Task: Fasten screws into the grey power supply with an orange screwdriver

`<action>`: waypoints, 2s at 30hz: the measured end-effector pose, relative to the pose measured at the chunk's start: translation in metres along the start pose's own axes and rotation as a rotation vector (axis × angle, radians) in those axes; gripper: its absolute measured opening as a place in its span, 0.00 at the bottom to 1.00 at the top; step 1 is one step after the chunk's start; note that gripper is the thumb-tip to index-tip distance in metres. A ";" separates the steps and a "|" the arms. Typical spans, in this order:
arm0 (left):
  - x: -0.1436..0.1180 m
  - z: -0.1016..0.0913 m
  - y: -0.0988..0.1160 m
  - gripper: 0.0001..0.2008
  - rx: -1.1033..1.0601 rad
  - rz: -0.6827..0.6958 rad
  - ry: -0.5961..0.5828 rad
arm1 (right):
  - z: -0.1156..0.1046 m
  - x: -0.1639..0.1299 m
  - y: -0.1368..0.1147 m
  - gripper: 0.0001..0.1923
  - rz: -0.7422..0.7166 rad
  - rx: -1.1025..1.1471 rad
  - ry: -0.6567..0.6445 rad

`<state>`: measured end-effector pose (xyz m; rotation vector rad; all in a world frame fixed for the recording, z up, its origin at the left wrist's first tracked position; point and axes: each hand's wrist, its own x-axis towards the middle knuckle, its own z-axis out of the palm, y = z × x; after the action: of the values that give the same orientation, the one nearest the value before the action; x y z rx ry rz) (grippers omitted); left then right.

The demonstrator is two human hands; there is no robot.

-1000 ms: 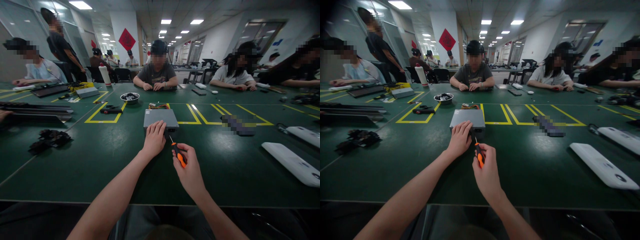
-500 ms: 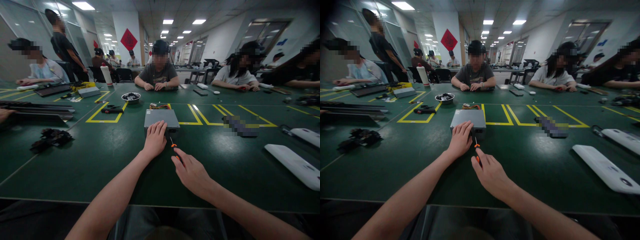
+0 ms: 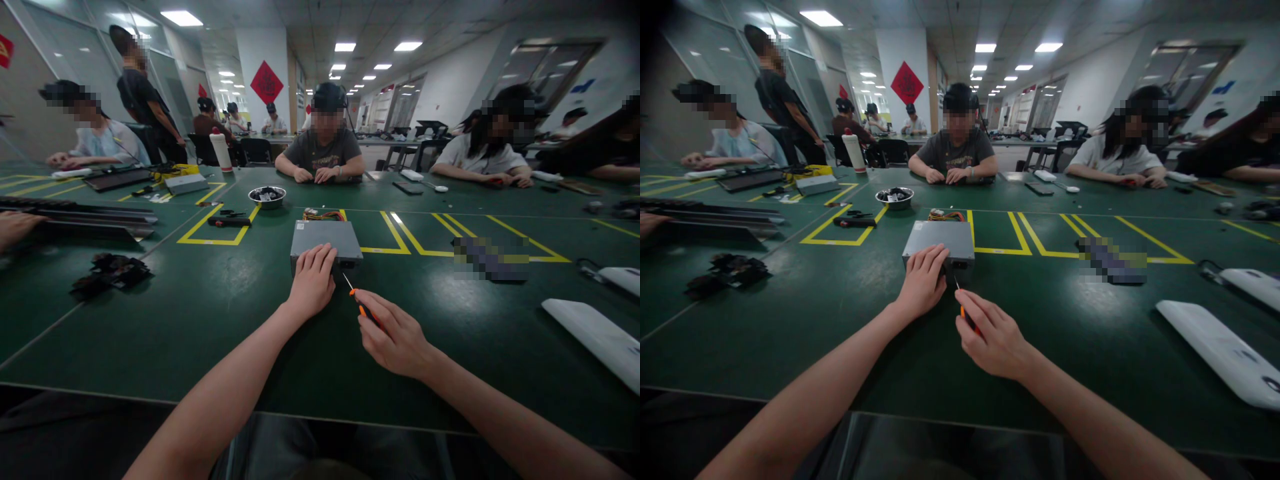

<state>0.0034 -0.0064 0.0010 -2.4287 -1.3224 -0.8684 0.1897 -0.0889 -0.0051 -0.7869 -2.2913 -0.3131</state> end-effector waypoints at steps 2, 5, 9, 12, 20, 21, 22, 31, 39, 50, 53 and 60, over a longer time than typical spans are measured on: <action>0.000 0.000 0.000 0.25 0.000 0.002 -0.002 | 0.002 -0.001 -0.001 0.16 0.033 0.060 -0.074; 0.000 0.000 0.000 0.25 -0.001 0.000 0.002 | 0.002 0.000 0.000 0.16 0.105 0.110 -0.120; 0.000 0.000 0.000 0.25 -0.003 0.001 0.011 | 0.001 0.002 -0.003 0.13 0.113 0.102 -0.114; 0.000 0.000 0.000 0.25 -0.003 0.003 0.006 | 0.001 0.005 -0.007 0.16 0.055 0.102 -0.097; 0.000 -0.001 0.000 0.24 -0.001 -0.002 -0.003 | 0.003 0.004 -0.005 0.15 0.019 -0.040 -0.167; 0.000 -0.001 0.000 0.24 -0.001 -0.004 -0.002 | 0.004 0.003 -0.004 0.15 0.010 -0.049 -0.142; 0.000 -0.001 0.000 0.24 -0.002 -0.005 -0.001 | 0.004 0.003 -0.004 0.15 -0.003 -0.056 -0.117; 0.000 -0.001 0.001 0.24 -0.009 -0.001 0.012 | 0.003 0.006 -0.003 0.15 -0.129 -0.184 0.040; 0.000 0.000 0.001 0.24 -0.012 -0.002 0.028 | 0.005 0.007 -0.004 0.14 -0.189 -0.268 0.098; 0.000 0.000 0.001 0.24 -0.019 -0.002 0.027 | 0.003 0.007 -0.004 0.11 -0.176 -0.266 0.100; 0.000 -0.001 0.000 0.23 -0.024 0.002 0.035 | 0.002 0.009 -0.006 0.13 -0.189 -0.269 0.054; 0.004 0.003 -0.004 0.19 -0.048 0.002 0.081 | 0.002 0.010 -0.003 0.11 -0.182 -0.305 0.143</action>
<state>0.0036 0.0001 0.0010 -2.4021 -1.2843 -0.9982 0.1814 -0.0859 0.0004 -0.6780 -2.2109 -0.7911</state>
